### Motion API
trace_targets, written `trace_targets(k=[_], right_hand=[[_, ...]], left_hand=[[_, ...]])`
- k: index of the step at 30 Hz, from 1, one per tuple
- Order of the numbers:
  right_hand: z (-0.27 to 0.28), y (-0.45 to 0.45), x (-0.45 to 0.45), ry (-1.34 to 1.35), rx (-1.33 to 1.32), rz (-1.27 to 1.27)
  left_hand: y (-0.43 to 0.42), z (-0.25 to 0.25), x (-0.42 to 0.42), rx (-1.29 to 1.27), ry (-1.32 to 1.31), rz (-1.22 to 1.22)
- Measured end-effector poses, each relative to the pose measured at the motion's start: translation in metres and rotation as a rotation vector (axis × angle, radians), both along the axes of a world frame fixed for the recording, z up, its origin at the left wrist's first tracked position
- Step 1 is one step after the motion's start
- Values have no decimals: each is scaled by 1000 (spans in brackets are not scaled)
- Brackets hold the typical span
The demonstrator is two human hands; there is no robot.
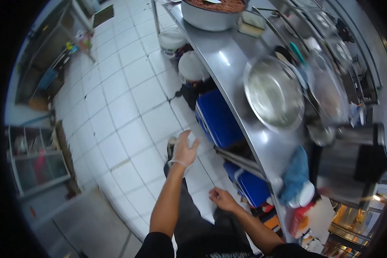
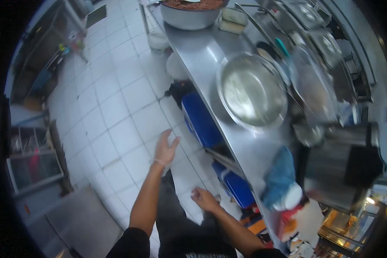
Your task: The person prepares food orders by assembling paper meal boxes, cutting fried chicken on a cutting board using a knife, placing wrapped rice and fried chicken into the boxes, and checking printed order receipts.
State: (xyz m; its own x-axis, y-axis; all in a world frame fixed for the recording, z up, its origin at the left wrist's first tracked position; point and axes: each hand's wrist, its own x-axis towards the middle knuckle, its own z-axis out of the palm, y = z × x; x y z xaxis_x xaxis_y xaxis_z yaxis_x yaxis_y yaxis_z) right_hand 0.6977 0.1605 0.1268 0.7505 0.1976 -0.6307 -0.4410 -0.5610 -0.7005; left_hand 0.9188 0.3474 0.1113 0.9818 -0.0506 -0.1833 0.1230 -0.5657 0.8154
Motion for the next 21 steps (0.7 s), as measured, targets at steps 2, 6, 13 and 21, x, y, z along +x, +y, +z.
trace_targets(k=[2, 6, 13, 21], right_hand=[[-48, 31, 45, 121, -60, -93], [-107, 79, 115, 246, -139, -278], [-101, 129, 225, 235, -146, -332], [-144, 124, 296, -421, -538, -586]], left_hand=[[-24, -59, 118, 41, -57, -115], [-84, -127, 256, 186, 156, -509], [-121, -145, 290, 355, 298, -616], [-98, -28, 242, -122, 91, -731]])
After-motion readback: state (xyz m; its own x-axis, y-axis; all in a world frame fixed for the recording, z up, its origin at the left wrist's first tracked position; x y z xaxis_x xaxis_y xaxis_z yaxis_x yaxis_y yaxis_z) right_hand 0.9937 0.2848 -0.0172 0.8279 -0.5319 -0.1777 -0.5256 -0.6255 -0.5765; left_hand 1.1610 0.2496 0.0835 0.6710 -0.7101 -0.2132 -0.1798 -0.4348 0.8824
